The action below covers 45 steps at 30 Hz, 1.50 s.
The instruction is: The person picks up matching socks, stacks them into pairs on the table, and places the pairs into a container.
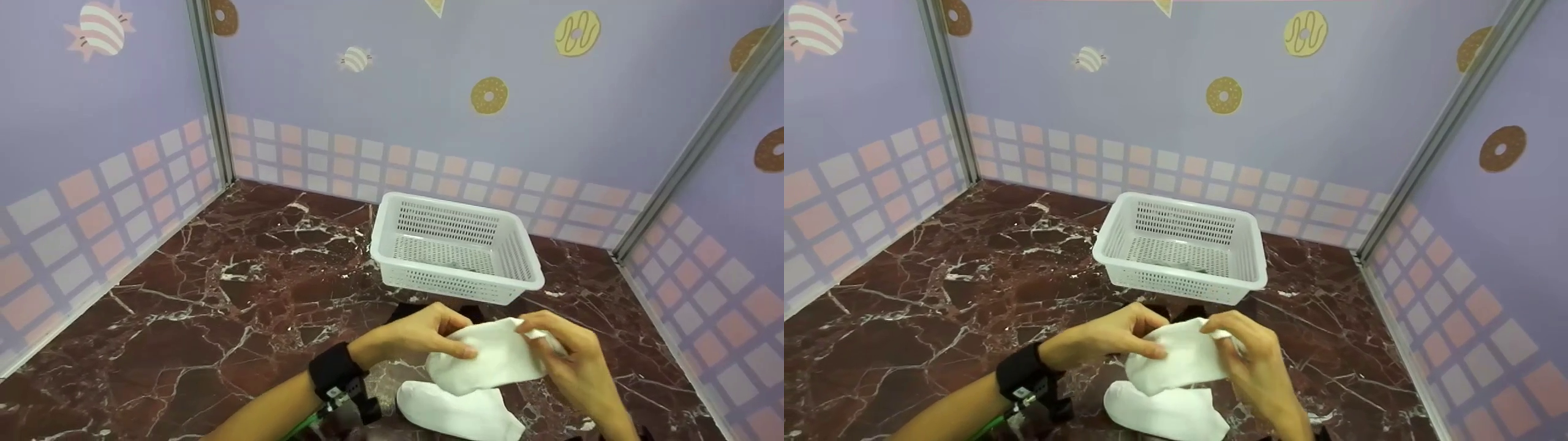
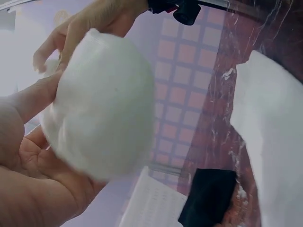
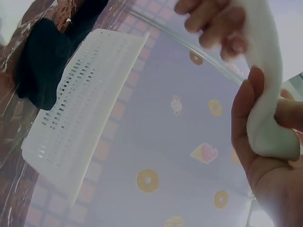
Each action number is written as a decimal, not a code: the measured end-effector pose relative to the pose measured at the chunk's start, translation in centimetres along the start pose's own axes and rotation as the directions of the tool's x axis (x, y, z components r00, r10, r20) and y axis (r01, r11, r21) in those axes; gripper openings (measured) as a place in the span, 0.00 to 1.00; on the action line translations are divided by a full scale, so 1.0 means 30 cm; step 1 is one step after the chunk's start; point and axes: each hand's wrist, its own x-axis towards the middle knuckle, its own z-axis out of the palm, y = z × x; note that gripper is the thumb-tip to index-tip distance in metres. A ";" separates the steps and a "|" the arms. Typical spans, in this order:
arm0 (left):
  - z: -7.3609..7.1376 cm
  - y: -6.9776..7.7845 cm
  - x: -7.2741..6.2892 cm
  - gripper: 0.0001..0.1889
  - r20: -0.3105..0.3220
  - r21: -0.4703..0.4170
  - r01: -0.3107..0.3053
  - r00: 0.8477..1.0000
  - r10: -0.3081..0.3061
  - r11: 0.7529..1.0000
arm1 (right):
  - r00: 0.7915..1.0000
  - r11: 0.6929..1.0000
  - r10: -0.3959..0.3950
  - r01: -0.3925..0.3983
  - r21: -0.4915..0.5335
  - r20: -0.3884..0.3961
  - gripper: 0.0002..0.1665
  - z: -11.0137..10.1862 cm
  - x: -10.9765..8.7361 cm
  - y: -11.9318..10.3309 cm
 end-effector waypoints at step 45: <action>0.019 -0.142 -0.264 0.05 -0.434 0.250 0.323 0.880 -0.193 0.913 | 0.646 0.901 0.297 -0.434 0.017 0.703 0.15 0.016 -0.285 0.145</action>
